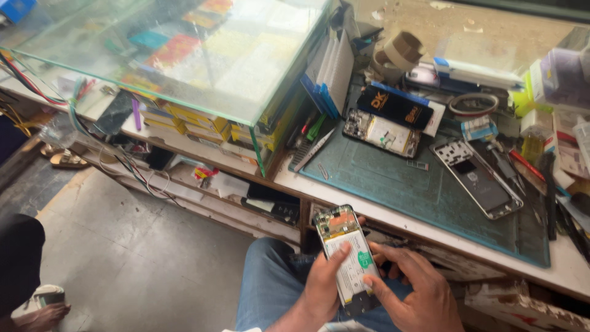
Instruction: The person disassembles a smartphone, removes the battery, and uses a metal tool to pry and clean the edges of the phone frame. The person handles the phone casing, battery, and internal components while seated at a workbench.
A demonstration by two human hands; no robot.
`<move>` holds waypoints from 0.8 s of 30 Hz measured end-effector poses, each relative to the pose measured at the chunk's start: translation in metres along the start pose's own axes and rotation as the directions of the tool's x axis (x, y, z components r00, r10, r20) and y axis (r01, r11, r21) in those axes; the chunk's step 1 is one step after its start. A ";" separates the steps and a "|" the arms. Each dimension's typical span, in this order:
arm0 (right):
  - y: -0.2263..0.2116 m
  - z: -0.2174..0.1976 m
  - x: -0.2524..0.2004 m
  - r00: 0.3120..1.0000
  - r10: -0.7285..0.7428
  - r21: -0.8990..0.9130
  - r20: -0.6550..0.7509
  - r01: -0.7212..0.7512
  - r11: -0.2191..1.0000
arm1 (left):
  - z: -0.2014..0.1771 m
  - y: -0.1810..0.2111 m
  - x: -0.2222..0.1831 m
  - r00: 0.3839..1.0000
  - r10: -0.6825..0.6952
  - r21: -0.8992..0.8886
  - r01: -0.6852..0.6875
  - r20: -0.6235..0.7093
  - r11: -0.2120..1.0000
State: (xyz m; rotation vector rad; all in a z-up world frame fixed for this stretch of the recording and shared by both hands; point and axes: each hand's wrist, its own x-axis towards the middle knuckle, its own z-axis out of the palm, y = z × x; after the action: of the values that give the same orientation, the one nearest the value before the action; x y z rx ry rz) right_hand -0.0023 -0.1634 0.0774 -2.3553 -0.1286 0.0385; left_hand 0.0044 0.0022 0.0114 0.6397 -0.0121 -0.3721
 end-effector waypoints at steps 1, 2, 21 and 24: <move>-0.002 -0.001 0.001 0.999 -0.041 -0.014 -0.028 0.040 0.999 | 0.000 0.002 0.002 1.000 0.006 -0.021 -0.006 0.002 1.000; -0.003 -0.003 -0.002 0.996 -0.075 0.000 -0.050 0.075 0.997 | 0.001 0.001 0.001 1.000 -0.004 -0.053 0.004 -0.006 0.999; 0.014 0.001 -0.005 0.983 -0.170 0.027 -0.070 0.172 0.985 | -0.016 -0.015 -0.010 0.988 -0.002 -0.100 0.018 0.154 0.995; 0.015 0.001 -0.005 0.981 -0.181 0.024 -0.073 0.183 0.983 | -0.022 -0.019 -0.009 0.978 -0.015 -0.095 0.035 0.209 0.995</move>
State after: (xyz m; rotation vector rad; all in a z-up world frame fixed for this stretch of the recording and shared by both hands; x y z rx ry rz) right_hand -0.0063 -0.1739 0.0661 -2.3022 -0.3066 -0.1306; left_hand -0.0079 0.0038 -0.0169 0.5015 -0.1850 -0.4601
